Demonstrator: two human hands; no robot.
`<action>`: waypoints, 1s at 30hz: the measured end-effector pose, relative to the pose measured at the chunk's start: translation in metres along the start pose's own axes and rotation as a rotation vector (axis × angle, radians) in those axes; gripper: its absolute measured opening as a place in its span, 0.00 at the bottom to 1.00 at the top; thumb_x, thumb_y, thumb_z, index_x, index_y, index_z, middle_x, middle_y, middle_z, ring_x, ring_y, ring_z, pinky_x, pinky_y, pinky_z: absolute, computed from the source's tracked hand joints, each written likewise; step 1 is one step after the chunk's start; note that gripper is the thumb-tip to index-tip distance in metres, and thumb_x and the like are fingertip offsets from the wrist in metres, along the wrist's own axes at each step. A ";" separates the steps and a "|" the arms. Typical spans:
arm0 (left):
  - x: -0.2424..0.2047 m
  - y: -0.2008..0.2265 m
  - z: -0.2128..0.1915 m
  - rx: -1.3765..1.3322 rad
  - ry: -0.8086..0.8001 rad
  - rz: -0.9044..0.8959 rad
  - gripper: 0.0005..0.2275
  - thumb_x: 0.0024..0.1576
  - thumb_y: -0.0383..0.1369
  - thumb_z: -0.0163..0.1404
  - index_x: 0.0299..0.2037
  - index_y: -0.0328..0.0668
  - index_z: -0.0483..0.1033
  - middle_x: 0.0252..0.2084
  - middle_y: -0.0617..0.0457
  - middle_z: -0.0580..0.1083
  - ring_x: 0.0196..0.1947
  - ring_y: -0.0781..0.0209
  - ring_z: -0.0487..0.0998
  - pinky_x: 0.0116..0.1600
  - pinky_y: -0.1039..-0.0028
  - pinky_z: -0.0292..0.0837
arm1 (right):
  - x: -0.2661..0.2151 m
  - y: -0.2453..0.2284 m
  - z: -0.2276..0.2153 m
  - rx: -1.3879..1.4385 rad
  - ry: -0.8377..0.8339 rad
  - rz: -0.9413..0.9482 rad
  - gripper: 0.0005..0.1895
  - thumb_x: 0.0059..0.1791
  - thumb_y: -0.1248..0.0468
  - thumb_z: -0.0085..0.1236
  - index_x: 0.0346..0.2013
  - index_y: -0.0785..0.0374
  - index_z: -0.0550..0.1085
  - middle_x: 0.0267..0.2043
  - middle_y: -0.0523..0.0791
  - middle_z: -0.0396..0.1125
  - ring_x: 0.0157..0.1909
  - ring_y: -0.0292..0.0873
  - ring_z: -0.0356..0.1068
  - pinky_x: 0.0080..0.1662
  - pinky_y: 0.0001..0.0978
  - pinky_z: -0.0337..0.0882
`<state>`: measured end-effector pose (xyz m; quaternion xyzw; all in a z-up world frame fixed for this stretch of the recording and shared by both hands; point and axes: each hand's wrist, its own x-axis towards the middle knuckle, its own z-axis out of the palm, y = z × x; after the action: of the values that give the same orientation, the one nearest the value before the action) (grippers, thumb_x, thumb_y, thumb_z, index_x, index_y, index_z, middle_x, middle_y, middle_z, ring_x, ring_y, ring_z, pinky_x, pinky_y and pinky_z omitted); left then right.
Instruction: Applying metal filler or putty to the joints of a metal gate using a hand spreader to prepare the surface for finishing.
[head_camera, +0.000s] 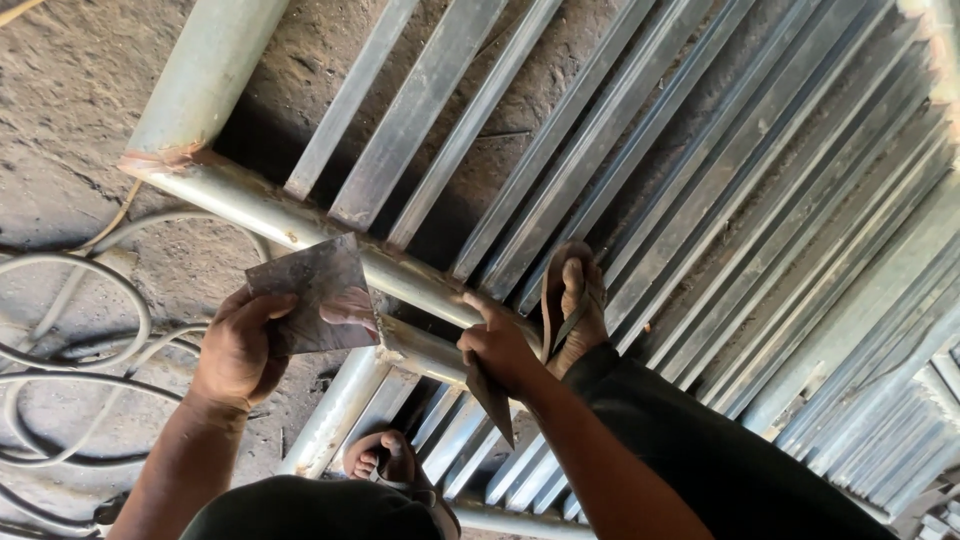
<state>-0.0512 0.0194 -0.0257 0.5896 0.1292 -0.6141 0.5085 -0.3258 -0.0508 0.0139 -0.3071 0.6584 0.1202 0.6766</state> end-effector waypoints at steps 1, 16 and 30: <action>-0.001 0.001 0.002 -0.011 0.005 0.001 0.04 0.54 0.21 0.50 0.37 0.30 0.76 0.24 0.47 0.68 0.25 0.58 0.77 0.31 0.72 0.75 | -0.001 -0.004 -0.003 -0.086 0.056 0.017 0.48 0.39 0.58 0.57 0.75 0.54 0.58 0.22 0.47 0.73 0.35 0.46 0.74 0.45 0.34 0.67; -0.026 0.016 0.029 -0.006 0.040 -0.043 0.05 0.53 0.21 0.51 0.38 0.31 0.77 0.24 0.47 0.68 0.25 0.57 0.75 0.28 0.70 0.71 | 0.054 -0.005 -0.029 0.025 -0.080 0.238 0.33 0.38 0.63 0.57 0.60 0.47 0.67 0.22 0.52 0.62 0.16 0.42 0.54 0.25 0.31 0.49; -0.005 -0.007 -0.021 0.985 -0.225 0.683 0.16 0.50 0.20 0.47 0.48 0.30 0.81 0.38 0.26 0.77 0.43 0.24 0.78 0.48 0.46 0.75 | 0.027 0.009 -0.005 -0.882 0.075 0.006 0.46 0.40 0.51 0.53 0.75 0.41 0.57 0.72 0.46 0.61 0.71 0.49 0.63 0.70 0.42 0.62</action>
<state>-0.0455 0.0406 -0.0301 0.6950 -0.4210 -0.4624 0.3548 -0.3321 -0.0535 -0.0139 -0.5687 0.5690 0.3802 0.4564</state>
